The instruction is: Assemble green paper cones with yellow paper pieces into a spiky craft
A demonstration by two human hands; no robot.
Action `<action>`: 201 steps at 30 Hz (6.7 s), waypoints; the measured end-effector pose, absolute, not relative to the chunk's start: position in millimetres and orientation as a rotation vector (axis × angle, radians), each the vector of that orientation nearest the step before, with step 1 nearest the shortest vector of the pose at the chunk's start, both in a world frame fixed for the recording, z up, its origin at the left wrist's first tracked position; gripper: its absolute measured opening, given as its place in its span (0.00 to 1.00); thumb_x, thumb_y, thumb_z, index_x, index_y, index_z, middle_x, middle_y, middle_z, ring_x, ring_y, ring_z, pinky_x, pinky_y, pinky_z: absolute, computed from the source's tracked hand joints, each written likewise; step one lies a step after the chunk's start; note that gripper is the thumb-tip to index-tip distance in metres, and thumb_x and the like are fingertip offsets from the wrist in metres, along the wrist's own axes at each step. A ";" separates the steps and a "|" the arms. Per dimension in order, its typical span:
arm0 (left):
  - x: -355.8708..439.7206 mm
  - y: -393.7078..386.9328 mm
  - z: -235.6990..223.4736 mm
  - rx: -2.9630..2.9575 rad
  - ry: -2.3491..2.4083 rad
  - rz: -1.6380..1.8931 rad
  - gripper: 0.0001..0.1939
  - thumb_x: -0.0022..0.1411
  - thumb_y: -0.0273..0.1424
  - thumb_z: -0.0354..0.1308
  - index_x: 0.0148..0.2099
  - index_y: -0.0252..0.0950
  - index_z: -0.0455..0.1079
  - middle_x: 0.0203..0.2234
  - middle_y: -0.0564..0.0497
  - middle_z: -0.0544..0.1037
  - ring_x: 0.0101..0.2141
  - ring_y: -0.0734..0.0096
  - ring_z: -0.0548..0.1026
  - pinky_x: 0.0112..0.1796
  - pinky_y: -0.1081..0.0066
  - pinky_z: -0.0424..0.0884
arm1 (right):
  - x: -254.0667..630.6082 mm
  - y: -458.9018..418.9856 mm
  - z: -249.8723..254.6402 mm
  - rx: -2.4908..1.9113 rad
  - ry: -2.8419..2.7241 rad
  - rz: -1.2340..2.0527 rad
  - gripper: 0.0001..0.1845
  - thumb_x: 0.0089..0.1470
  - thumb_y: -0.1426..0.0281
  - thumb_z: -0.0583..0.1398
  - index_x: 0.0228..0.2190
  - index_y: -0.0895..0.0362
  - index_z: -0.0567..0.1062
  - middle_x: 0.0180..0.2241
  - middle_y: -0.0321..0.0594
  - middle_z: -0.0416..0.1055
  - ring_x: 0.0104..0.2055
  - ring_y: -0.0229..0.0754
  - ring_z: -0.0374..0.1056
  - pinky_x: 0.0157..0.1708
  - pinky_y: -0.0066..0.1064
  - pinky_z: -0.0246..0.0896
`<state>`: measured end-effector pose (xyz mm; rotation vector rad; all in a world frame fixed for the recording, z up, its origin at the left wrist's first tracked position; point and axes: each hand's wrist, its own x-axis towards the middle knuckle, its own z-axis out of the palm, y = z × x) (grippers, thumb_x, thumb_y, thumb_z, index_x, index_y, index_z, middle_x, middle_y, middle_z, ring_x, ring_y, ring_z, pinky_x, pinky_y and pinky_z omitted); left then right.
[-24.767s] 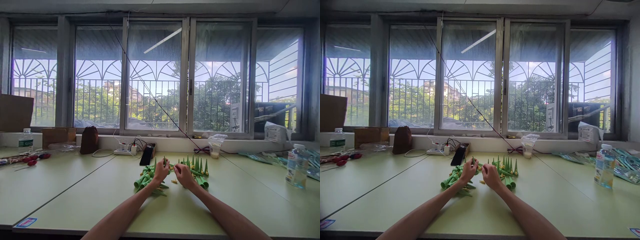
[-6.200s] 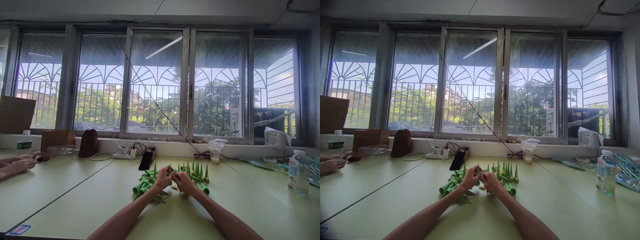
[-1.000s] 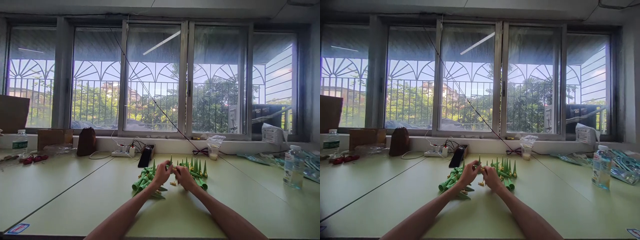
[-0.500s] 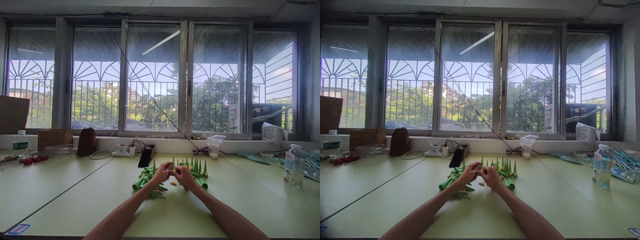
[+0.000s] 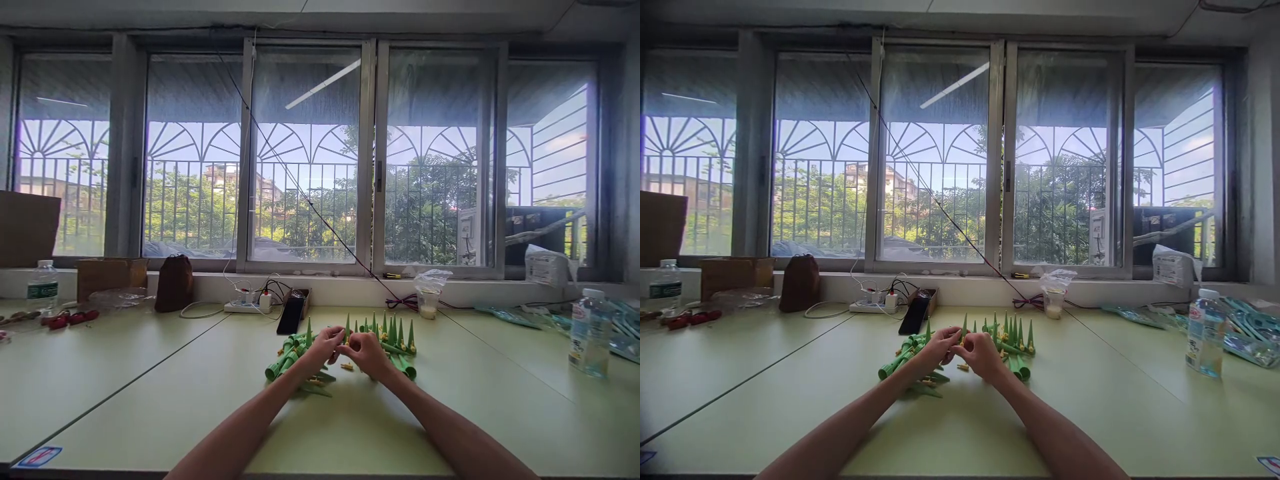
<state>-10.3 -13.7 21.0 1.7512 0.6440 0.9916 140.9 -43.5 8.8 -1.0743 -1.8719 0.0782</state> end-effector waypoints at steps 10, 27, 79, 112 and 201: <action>-8.3 -17.9 23.6 1.790 0.678 0.994 0.25 0.53 0.54 0.57 0.32 0.34 0.66 0.14 0.62 0.58 0.12 0.85 0.52 0.13 0.78 0.48 | 140.6 -46.2 10.2 -1.091 -1.896 0.083 0.20 0.51 0.61 0.61 0.15 0.59 0.67 0.15 0.32 0.62 0.19 0.32 0.54 0.21 0.24 0.45; -4.0 -21.4 20.3 1.721 0.691 0.992 0.28 0.49 0.57 0.58 0.29 0.35 0.63 0.10 0.65 0.52 0.10 0.86 0.46 0.12 0.78 0.45 | 139.2 -47.0 8.2 -1.055 -1.902 0.162 0.16 0.46 0.70 0.59 0.13 0.58 0.61 0.14 0.28 0.55 0.19 0.30 0.51 0.21 0.23 0.44; -0.7 -1.3 8.8 1.798 0.799 1.176 0.21 0.53 0.49 0.57 0.34 0.35 0.61 0.21 0.58 0.69 0.09 0.86 0.58 0.09 0.80 0.52 | 140.0 -41.4 6.0 -1.054 -1.893 0.104 0.14 0.50 0.68 0.57 0.17 0.58 0.62 0.16 0.30 0.57 0.20 0.30 0.49 0.22 0.24 0.40; -3.3 -21.1 25.1 2.439 1.147 1.637 0.09 0.62 0.33 0.51 0.33 0.35 0.67 0.26 0.53 0.72 0.23 0.75 0.65 0.28 0.74 0.59 | 142.2 -46.3 17.0 -1.025 -1.618 0.028 0.17 0.59 0.58 0.52 0.34 0.59 0.73 0.18 0.33 0.65 0.21 0.36 0.60 0.23 0.25 0.50; 6.0 -34.5 16.2 2.623 0.990 1.458 0.08 0.64 0.30 0.48 0.34 0.36 0.66 0.31 0.51 0.71 0.24 0.77 0.66 0.28 0.75 0.61 | 211.3 -33.7 38.8 -1.943 -1.523 -0.316 0.15 0.57 0.70 0.53 0.29 0.59 0.78 0.31 0.49 0.76 0.36 0.46 0.73 0.27 0.27 0.57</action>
